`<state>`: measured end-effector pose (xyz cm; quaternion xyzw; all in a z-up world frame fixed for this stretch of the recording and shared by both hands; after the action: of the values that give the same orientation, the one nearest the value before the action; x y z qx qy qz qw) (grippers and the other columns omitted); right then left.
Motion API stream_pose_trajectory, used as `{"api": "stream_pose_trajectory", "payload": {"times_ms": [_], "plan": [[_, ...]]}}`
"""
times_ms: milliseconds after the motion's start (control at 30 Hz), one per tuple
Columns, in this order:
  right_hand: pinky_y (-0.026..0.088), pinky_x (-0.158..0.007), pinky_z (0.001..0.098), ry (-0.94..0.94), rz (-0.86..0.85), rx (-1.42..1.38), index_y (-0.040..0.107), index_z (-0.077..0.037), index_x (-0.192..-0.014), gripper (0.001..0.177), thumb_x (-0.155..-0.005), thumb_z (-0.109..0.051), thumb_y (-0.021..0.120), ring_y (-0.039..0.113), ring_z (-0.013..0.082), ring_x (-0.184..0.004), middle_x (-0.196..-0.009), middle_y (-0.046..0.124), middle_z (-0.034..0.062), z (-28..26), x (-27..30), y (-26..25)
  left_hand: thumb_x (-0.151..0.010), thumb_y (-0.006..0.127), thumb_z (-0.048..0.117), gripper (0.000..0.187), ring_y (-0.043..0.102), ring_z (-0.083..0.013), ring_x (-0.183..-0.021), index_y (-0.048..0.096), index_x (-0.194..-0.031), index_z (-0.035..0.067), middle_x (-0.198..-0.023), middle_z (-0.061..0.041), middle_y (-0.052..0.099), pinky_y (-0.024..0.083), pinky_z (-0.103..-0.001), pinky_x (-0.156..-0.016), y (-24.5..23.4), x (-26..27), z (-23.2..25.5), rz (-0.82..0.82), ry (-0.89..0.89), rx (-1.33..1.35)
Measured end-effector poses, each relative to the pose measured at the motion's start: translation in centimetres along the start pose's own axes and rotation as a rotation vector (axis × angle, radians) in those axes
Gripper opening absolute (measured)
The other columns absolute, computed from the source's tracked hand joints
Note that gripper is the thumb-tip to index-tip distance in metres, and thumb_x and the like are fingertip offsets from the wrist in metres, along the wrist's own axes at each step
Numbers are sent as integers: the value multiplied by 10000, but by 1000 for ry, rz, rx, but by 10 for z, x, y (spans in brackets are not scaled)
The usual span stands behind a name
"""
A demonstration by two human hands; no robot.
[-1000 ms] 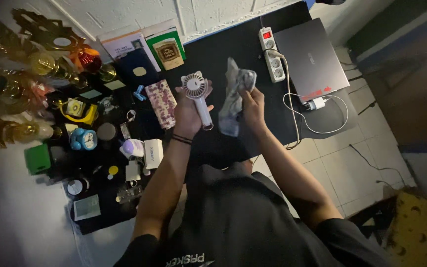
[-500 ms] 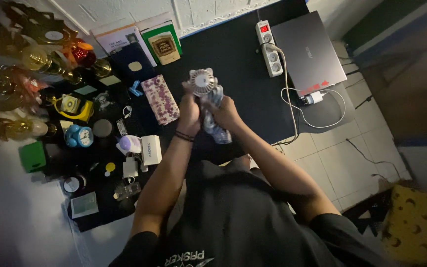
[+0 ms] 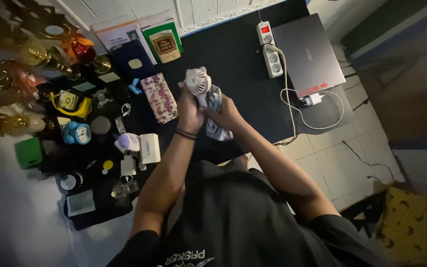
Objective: Cleaning various small household items with a cloth on a desk.
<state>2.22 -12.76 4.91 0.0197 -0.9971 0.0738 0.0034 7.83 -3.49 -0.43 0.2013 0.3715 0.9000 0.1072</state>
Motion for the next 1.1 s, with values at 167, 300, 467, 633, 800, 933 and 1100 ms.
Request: {"api": "stream_pose_trajectory", "payload": {"times_ms": [167,300,467,633,800,933,1100], "plan": [[627,-775,363,166,47,237,629,12,-1176,418,-947,-323,730,762,229,-920,-1033,760,157,-8,13,-2,-1110,416,699,720,667,-230,-962,591,-1371,52,-1138,-116,684,493,-320,-621,-31,-28,-18,-152,-1,226],[619,-788,370,-2,76,309,627,28,-1189,397,-950,-279,711,736,250,-977,-1104,719,170,18,10,3,-1000,396,687,741,697,-231,-982,581,-1326,48,-1113,-131,684,605,-369,-796,-15,-17,-9,-67,-14,159],[595,-857,378,-105,125,207,622,28,-1196,323,-986,-211,679,728,244,-1009,-1102,717,169,12,14,-1,-979,553,485,540,708,-163,-1102,549,-1356,98,-1222,-67,687,621,-347,-909,2,-7,12,-2,154,-149],[592,-878,362,-22,106,90,597,22,-1209,332,-994,-218,675,715,210,-1029,-1100,723,145,14,15,-5,-1011,724,294,432,681,-178,-1057,624,-1301,-11,-1188,-110,689,575,-325,-916,5,-12,10,-122,259,-131],[587,-883,367,-47,120,92,591,21,-1236,357,-998,-231,675,708,212,-1042,-1122,716,140,3,15,-11,-990,746,283,407,681,-186,-1033,640,-1260,-2,-1146,-98,686,571,-339,-893,27,-1,19,-162,227,-57],[592,-881,377,-32,131,138,605,20,-1245,376,-989,-245,681,712,225,-1046,-1145,708,144,3,18,-14,-927,760,282,442,681,-196,-1085,623,-1272,41,-1171,-86,692,575,-370,-956,32,2,17,-162,161,29],[604,-872,359,-45,99,109,604,9,-1244,366,-1012,-267,663,720,214,-1045,-1147,705,132,9,18,-17,-961,791,264,459,664,-218,-1119,618,-1306,16,-1209,-99,678,561,-395,-996,40,5,17,-226,140,63]]}}
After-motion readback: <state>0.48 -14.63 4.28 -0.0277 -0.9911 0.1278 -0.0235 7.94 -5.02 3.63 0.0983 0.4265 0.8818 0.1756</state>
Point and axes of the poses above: each hand's wrist, its own x-axis away from the middle knuckle, its own y-axis out of the palm, z = x × y, the point moved 10 cm from there along -x, towards the middle knuckle
